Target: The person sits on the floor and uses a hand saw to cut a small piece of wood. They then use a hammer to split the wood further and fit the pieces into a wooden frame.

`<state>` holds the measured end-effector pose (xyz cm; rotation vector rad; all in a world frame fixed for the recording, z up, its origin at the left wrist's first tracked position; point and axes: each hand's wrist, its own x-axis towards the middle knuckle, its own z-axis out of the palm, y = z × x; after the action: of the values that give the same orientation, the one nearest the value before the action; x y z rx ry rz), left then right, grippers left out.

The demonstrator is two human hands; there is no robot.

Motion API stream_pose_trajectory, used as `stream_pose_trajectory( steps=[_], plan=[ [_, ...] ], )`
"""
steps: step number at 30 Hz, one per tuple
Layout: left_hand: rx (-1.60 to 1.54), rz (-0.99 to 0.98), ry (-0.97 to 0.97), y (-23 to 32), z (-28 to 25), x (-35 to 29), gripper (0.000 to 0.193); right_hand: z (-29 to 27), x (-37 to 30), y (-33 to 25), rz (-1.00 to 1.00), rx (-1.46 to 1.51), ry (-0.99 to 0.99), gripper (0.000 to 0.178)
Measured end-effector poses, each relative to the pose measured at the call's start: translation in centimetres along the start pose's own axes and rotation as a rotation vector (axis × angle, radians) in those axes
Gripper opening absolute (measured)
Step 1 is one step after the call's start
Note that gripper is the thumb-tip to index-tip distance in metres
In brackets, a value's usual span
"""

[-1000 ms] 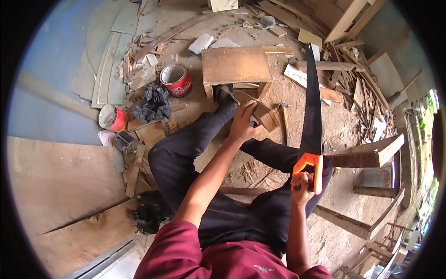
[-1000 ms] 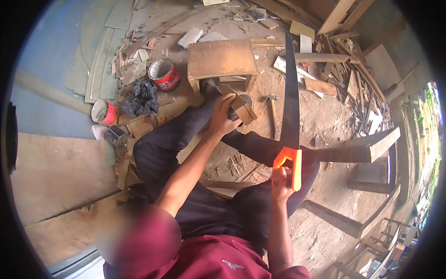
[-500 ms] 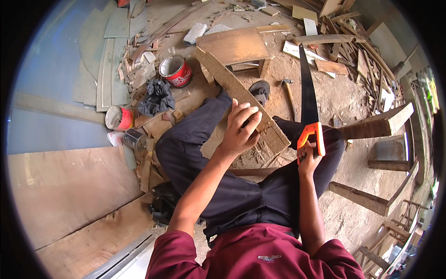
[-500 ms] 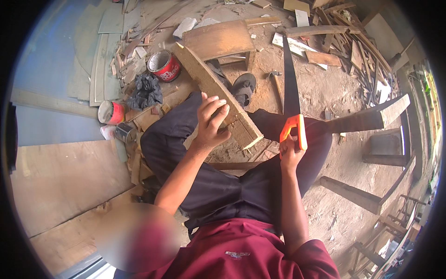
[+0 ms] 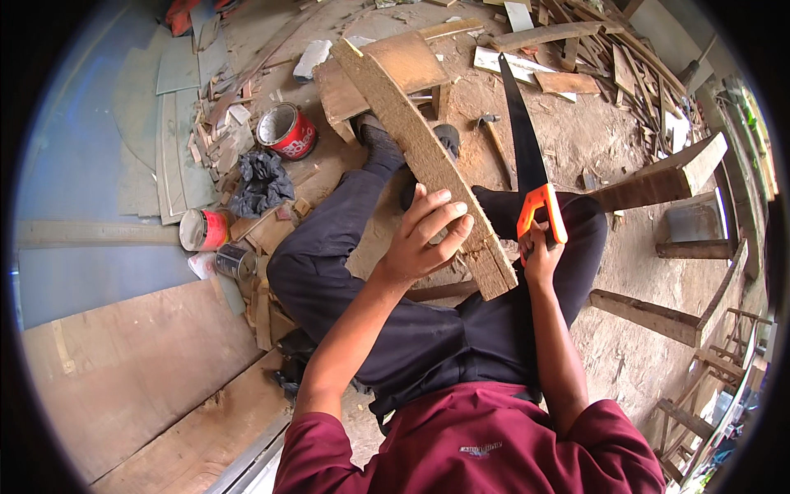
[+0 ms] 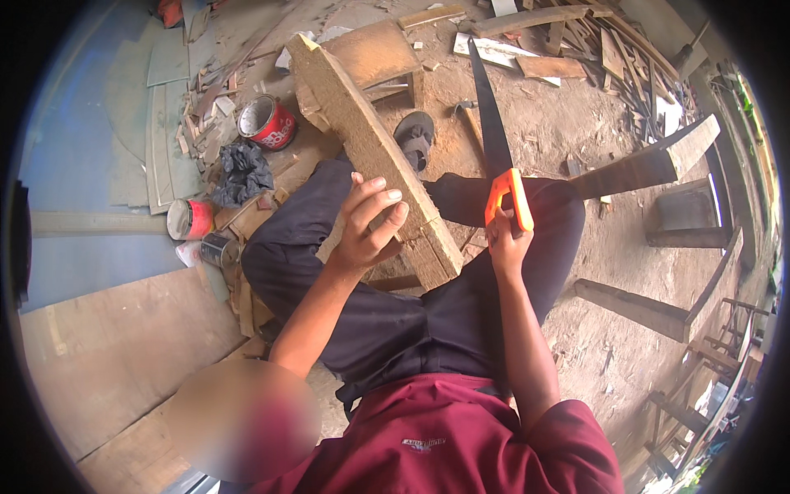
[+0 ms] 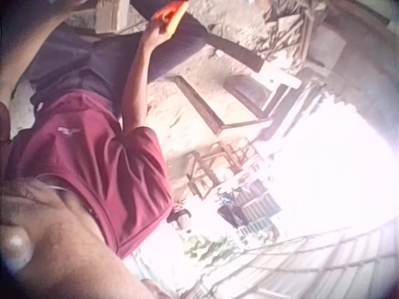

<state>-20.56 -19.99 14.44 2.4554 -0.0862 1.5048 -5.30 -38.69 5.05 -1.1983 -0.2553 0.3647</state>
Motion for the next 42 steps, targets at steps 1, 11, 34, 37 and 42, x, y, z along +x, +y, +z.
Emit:
stream_pose_trajectory(
  steps=[1,11,34,37,42],
  plan=[
    [-0.016,-0.004,0.0,-0.1,0.1,0.0,0.04,-0.1,0.0,0.1,0.024,0.01,0.003,0.02],
    [-0.469,-0.6,-0.008,-4.9,-0.8,2.5,0.056,0.3,-0.2,-0.4,-0.008,-0.049,0.028,0.018],
    [-0.975,-1.162,0.449,-5.5,-2.7,4.5,0.051,0.4,-0.4,-0.5,0.057,-0.041,-0.008,0.017],
    [-0.972,-1.165,0.476,-5.3,-2.7,4.7,0.05,0.9,-0.4,-0.5,0.041,-0.029,0.023,0.019],
    [-0.945,-1.185,0.511,-5.3,-2.4,4.5,0.049,0.6,-0.4,-0.2,0.047,-0.022,0.014,0.019]
  ],
)
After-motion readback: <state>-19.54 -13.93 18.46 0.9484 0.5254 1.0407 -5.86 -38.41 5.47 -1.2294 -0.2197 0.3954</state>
